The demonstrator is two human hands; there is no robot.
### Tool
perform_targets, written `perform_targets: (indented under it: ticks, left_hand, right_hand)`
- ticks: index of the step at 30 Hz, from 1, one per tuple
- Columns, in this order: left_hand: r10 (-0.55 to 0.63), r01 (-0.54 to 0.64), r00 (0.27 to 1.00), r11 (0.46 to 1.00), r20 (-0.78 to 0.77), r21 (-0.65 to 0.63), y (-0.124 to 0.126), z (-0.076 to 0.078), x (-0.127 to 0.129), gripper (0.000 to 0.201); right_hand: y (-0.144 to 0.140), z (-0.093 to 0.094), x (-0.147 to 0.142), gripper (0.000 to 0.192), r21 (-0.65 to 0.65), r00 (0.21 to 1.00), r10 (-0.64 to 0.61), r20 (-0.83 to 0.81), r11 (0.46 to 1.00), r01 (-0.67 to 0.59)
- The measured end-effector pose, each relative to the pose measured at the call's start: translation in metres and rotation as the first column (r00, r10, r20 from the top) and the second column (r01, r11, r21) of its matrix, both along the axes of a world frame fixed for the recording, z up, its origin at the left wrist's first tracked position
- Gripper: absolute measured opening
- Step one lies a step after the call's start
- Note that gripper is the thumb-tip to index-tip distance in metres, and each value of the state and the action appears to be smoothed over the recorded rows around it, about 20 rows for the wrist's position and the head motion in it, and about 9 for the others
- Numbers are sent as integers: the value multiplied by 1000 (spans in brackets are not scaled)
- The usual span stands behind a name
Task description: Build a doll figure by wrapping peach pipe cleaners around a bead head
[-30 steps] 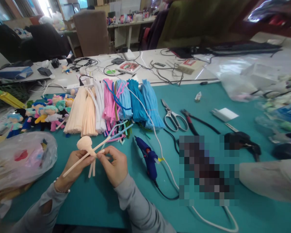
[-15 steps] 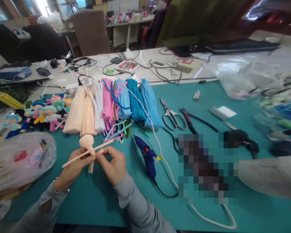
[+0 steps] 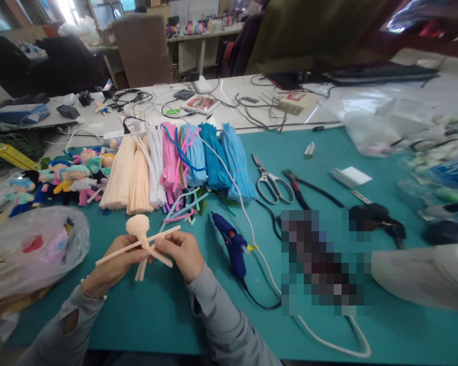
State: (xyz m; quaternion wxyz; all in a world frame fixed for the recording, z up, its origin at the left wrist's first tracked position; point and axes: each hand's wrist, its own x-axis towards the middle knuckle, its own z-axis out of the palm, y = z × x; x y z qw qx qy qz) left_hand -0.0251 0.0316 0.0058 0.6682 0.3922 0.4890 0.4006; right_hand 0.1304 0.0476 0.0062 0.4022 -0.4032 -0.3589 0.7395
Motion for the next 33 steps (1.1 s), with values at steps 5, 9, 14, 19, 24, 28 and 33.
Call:
perform_targets:
  ticks: [5, 9, 14, 19, 24, 28, 33]
  left_hand:
    - [-44, 45, 996, 999, 79, -7, -1, 3, 2, 6]
    - [-26, 34, 984, 999, 178, -42, -2, 3, 3, 8]
    - [93, -63, 965, 990, 246, -128, -3, -2, 1, 15]
    - [167, -143, 947, 984, 273, -103, -1, -1, 5, 17]
    - [285, -273, 930, 958, 230, -85, 0, 0, 9, 18]
    - [341, -338, 919, 940, 199, -50, 1, -2, 9, 19]
    - [373, -377, 924, 925, 89, 44, 0, -3, 9, 18]
  right_hand:
    - [0, -5, -4, 21, -99, 981, 75, -180, 991, -94]
    - [-2, -8, -11, 26, -128, 964, 69, -257, 986, -105]
    - [-7, -8, -17, 30, 31, 988, -69, -137, 997, 74]
    - [-11, -6, -20, 28, 212, 983, -171, 73, 965, 152]
    - [-16, -6, -22, 25, 311, 964, -206, 171, 939, 145]
    - [-17, -7, -22, 24, 297, 974, -194, 114, 942, 153]
    - [-14, -11, -21, 25, 221, 982, -175, 75, 963, 155]
